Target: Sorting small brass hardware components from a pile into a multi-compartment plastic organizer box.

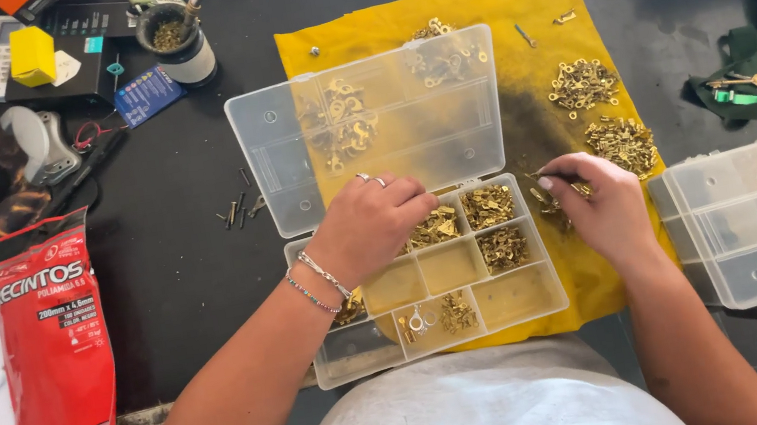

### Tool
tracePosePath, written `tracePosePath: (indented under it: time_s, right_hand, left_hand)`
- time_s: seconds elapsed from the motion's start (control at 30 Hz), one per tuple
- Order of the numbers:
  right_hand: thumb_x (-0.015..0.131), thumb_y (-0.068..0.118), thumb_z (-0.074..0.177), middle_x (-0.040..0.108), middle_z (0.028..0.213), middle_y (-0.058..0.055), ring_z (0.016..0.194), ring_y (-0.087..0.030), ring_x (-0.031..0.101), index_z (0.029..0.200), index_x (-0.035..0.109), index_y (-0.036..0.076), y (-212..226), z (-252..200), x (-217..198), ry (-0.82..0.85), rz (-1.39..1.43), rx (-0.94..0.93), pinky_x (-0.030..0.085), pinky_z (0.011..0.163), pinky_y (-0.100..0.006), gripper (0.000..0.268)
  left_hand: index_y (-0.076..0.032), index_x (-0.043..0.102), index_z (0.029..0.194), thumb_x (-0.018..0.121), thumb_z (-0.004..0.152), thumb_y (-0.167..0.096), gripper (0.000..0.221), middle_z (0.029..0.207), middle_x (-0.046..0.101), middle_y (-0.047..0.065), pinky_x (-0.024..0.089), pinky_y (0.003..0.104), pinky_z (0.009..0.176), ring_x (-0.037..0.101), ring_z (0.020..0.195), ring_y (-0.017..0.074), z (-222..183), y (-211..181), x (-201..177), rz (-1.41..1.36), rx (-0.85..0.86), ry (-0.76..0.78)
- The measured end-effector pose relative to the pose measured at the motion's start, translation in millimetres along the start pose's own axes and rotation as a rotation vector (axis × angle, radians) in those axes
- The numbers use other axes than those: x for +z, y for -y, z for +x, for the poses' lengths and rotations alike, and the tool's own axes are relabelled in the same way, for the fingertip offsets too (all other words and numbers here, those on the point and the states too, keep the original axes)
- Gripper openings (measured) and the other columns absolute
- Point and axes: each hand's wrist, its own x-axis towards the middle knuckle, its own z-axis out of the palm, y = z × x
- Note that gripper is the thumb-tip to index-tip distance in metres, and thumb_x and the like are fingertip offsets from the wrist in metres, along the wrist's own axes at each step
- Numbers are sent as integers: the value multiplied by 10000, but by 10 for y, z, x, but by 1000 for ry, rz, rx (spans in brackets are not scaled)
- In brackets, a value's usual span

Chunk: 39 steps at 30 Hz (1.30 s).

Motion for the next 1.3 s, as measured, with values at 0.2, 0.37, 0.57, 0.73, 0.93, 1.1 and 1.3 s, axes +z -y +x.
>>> tracePosePath:
  time_s: [0.2, 0.37, 0.57, 0.73, 0.93, 1.1, 1.3]
  right_hand:
    - [782, 100, 895, 776, 945, -68, 916, -301, 742, 1034, 777, 128, 691, 152, 146, 62, 123, -178, 573, 843, -423, 142]
    - [780, 97, 884, 765, 911, -78, 881, -316, 732, 1017, 769, 101, 929, 325, 281, 123, 133, -322, 581, 799, -439, 134]
    - [793, 93, 854, 762, 903, -94, 869, -328, 728, 1009, 766, 91, 849, 349, 486, 147, 116, -422, 586, 777, -450, 157]
    - [804, 124, 840, 768, 893, -63, 836, -295, 729, 1021, 770, 108, 751, 312, 465, 139, 88, -429, 585, 771, -435, 185]
    - [782, 114, 890, 768, 959, -35, 913, -285, 718, 1076, 781, 148, 421, 161, 126, 36, 109, -302, 565, 830, -426, 189]
    - [770, 179, 956, 706, 1267, -109, 1194, -294, 615, 1252, 731, 54, 126, -158, -260, -22, -248, -34, 454, 1068, -430, 324]
    - [762, 212, 941, 677, 1307, -144, 1200, -352, 586, 1248, 755, 31, -190, -454, -183, 12, -349, -10, 464, 1066, -483, 357]
  left_hand:
    - [-254, 633, 1139, 570, 1013, -476, 263, 922, 624, -58, 530, 318, 710, 656, 814, 157, 69, -76, -166, -74, -22, -44]
    - [-247, 637, 1097, 590, 998, -487, 263, 848, 611, -65, 523, 314, 688, 640, 768, 154, 66, -71, -151, -64, 4, -106]
    - [-247, 616, 954, 582, 1017, -407, 176, 772, 588, -82, 498, 300, 671, 614, 733, 131, 82, -93, -160, 18, 27, -120]
    - [-238, 602, 895, 562, 1021, -396, 206, 754, 582, -74, 495, 308, 670, 613, 731, 137, 17, -52, -54, 37, 29, -68]
    - [-245, 593, 913, 544, 1013, -399, 190, 783, 572, -67, 495, 322, 689, 612, 768, 146, -30, 9, 27, -12, 40, 7]
    - [-184, 590, 877, 706, 988, -302, 199, 771, 583, -15, 422, 367, 526, 572, 639, 208, 102, -5, -195, -92, 53, 129]
    - [-209, 608, 1023, 736, 962, -324, 183, 896, 633, -26, 443, 359, 551, 593, 681, 200, 114, 5, -208, -54, 58, 143]
